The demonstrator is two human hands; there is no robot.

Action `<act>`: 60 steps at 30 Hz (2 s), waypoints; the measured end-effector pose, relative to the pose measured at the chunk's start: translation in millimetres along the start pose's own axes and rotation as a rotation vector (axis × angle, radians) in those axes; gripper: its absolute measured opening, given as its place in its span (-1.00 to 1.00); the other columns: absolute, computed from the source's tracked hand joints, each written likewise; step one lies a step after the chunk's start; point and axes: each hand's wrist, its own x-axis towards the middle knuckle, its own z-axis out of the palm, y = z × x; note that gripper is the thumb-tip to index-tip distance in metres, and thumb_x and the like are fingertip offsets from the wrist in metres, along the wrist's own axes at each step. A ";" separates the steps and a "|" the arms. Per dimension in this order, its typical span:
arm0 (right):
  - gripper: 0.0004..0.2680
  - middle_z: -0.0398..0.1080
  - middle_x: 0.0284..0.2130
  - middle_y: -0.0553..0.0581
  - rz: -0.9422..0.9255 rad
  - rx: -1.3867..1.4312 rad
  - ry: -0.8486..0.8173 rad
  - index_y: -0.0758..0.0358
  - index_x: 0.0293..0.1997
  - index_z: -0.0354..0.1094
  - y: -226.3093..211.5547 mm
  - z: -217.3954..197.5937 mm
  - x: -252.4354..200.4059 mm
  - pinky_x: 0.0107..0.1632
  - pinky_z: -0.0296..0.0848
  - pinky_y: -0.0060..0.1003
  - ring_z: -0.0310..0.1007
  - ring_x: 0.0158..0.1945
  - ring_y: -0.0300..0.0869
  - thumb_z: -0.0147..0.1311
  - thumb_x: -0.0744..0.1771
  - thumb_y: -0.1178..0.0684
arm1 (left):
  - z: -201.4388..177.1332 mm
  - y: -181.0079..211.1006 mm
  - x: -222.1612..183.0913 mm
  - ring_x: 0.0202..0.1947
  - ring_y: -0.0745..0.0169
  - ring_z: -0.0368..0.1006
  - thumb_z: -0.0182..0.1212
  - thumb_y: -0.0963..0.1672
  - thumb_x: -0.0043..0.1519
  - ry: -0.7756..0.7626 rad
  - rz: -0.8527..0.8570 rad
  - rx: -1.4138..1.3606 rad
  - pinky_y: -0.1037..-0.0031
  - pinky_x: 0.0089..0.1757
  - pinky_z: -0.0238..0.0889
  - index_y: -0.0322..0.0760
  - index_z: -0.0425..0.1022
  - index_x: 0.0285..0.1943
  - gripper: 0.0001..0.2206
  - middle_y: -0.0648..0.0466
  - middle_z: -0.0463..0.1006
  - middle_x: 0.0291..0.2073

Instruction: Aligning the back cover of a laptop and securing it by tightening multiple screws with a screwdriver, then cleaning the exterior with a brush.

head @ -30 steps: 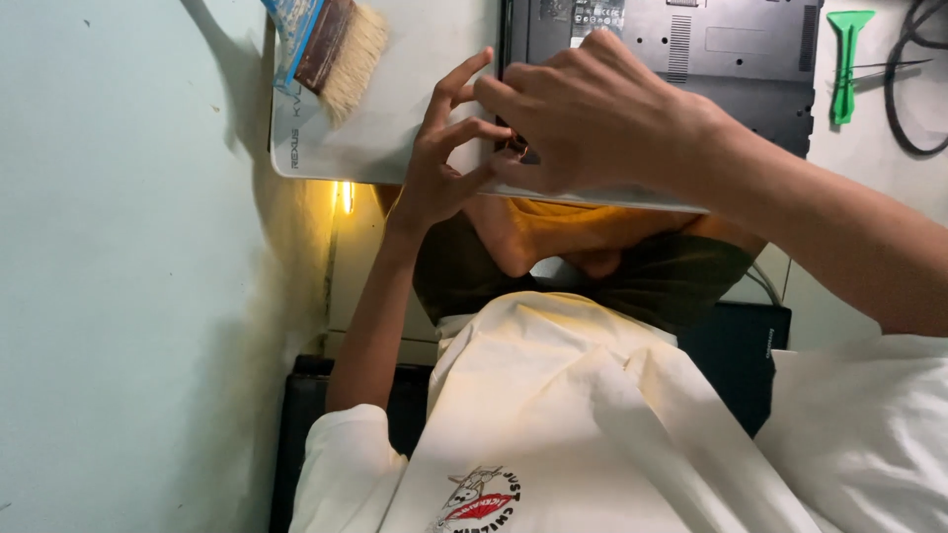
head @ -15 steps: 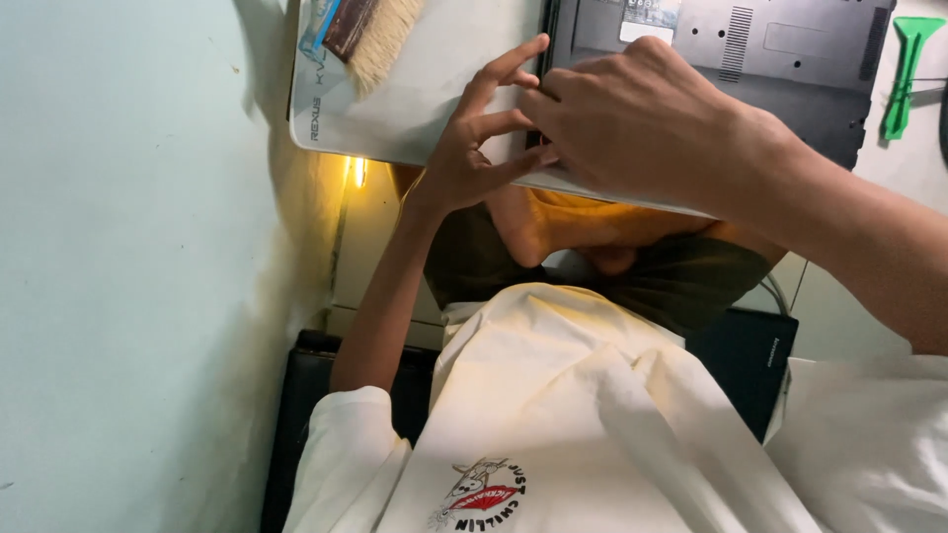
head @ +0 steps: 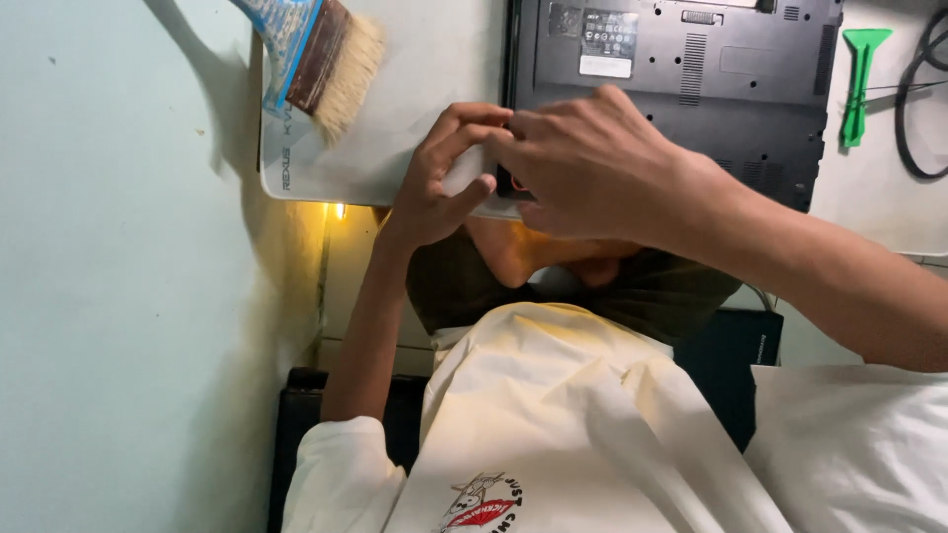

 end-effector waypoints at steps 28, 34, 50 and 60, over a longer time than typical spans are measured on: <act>-0.77 0.67 -0.19 0.02 0.448 0.438 0.513 0.08 0.24 0.66 232.9 152.7 -87.9 -0.01 0.42 0.03 0.69 -0.10 0.02 0.60 0.62 -0.17 | 13.6 10.1 20.5 0.28 -0.02 0.60 0.20 -0.11 0.47 0.078 -0.230 0.120 0.09 0.33 0.51 -0.17 0.70 0.21 -0.77 -0.06 0.65 0.22; -0.75 0.67 -0.23 0.10 0.428 0.419 0.515 0.06 0.22 0.64 233.6 158.8 -89.2 -0.06 0.49 0.05 0.74 -0.10 0.10 0.54 0.61 -0.23 | 44.3 11.2 92.8 0.05 0.17 0.53 0.27 -0.11 0.54 0.070 -0.022 0.394 0.22 0.16 0.19 -0.13 0.77 0.08 -0.86 0.12 0.71 -0.01; -0.80 0.67 -0.06 0.19 0.374 0.822 0.710 0.37 0.14 0.60 233.1 167.5 -89.4 -0.01 0.54 -0.24 0.63 -0.11 -0.12 0.59 0.55 0.10 | 65.7 -87.3 271.0 -0.05 0.22 0.60 0.19 -0.25 0.30 -0.343 0.096 0.246 0.33 0.03 0.47 -0.23 0.69 0.14 -0.72 0.07 0.65 -0.03; -0.81 0.68 -0.01 0.21 0.404 0.913 0.743 0.43 0.12 0.60 230.9 172.3 -93.3 0.10 0.61 -0.25 0.64 -0.04 -0.12 0.59 0.53 0.17 | 72.3 -104.7 259.5 -0.03 0.08 0.62 0.60 -0.16 0.50 -0.315 0.288 0.561 0.18 0.02 0.42 -0.15 0.69 0.26 -0.78 0.10 0.62 0.01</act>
